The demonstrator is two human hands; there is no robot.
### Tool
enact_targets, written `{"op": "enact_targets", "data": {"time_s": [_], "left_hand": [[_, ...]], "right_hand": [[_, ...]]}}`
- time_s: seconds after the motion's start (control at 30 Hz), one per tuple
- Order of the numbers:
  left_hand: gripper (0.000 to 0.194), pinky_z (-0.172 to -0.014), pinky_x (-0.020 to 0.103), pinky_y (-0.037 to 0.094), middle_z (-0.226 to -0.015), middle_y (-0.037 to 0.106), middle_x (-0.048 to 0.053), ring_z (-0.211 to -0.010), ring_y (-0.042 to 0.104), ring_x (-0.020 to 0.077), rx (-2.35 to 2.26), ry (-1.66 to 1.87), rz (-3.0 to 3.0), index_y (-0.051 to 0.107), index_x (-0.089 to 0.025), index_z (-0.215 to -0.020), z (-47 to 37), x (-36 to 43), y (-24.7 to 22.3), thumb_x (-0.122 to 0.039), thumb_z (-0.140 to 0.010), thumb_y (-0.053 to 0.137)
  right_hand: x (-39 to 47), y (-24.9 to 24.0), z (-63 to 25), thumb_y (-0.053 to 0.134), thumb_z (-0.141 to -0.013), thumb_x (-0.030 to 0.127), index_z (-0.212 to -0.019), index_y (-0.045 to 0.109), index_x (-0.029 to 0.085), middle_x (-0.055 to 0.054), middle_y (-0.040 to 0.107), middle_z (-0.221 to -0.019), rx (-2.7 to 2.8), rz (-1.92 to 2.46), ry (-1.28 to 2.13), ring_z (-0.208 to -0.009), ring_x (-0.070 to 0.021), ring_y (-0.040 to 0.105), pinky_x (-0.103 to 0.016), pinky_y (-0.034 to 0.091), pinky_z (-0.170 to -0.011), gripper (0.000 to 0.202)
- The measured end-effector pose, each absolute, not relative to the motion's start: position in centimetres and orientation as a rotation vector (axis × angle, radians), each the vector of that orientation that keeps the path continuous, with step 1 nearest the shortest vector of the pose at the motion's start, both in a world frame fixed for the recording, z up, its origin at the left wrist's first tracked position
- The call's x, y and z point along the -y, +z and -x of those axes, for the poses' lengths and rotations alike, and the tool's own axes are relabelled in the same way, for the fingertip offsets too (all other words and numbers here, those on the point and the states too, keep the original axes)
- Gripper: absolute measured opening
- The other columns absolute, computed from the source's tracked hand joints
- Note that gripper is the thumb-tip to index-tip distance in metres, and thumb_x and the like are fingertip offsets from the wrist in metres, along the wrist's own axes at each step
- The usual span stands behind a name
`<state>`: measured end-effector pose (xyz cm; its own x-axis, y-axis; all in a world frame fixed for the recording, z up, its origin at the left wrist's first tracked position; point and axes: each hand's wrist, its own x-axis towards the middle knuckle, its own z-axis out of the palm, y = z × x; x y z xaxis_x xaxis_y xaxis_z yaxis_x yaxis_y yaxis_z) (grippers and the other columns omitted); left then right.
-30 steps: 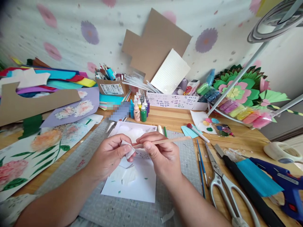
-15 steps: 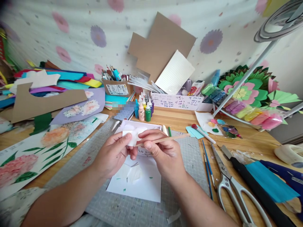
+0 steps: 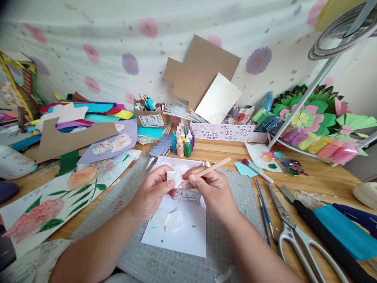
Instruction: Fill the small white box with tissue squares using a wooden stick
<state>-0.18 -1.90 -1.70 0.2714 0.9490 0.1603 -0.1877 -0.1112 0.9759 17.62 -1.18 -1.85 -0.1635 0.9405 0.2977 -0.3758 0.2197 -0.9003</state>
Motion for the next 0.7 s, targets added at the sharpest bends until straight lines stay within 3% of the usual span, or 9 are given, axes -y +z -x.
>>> {"op": "enact_targets", "data": {"time_s": [0.17, 0.33, 0.7], "left_hand": [[0.024, -0.073, 0.031, 0.047, -0.088, 0.053, 0.001, -0.083, 0.055, 0.0163, -0.921, 1.958, -2.044, 0.058, -0.022, -0.092, 0.5, 2.8, -1.3, -0.009, -0.075, 0.069], [0.012, -0.069, 0.03, 0.047, -0.079, 0.056, 0.002, -0.075, 0.056, 0.0161, -0.959, 1.703, -2.341, 0.061, -0.019, -0.081, 0.2, 3.2, -0.4, -0.009, -0.078, 0.066], [0.01, -0.069, 0.031, 0.047, -0.074, 0.061, 0.004, -0.074, 0.06, 0.0184, -1.096, 1.649, -2.235, 0.061, -0.019, -0.075, -0.3, 2.9, -0.5, -0.011, -0.079, 0.066]], "right_hand": [[1.6, -1.5, -17.4, 0.076, -0.079, 0.032, -0.079, 0.077, 0.023, 0.0, 0.075, -0.082, 1.132, 0.664, 1.327, -0.062, -0.0104, 0.072, -0.02, 0.06, -0.063, 0.009], [1.9, -1.4, -17.2, 0.075, -0.079, 0.032, -0.08, 0.077, 0.022, -0.002, 0.074, -0.082, 1.148, 0.663, 1.309, -0.064, -0.0132, 0.073, -0.023, 0.06, -0.064, 0.011], [1.9, -1.6, -17.0, 0.074, -0.081, 0.032, -0.081, 0.077, 0.023, -0.002, 0.076, -0.082, 1.165, 0.64, 1.288, -0.067, -0.0119, 0.073, -0.022, 0.06, -0.066, 0.009]]}}
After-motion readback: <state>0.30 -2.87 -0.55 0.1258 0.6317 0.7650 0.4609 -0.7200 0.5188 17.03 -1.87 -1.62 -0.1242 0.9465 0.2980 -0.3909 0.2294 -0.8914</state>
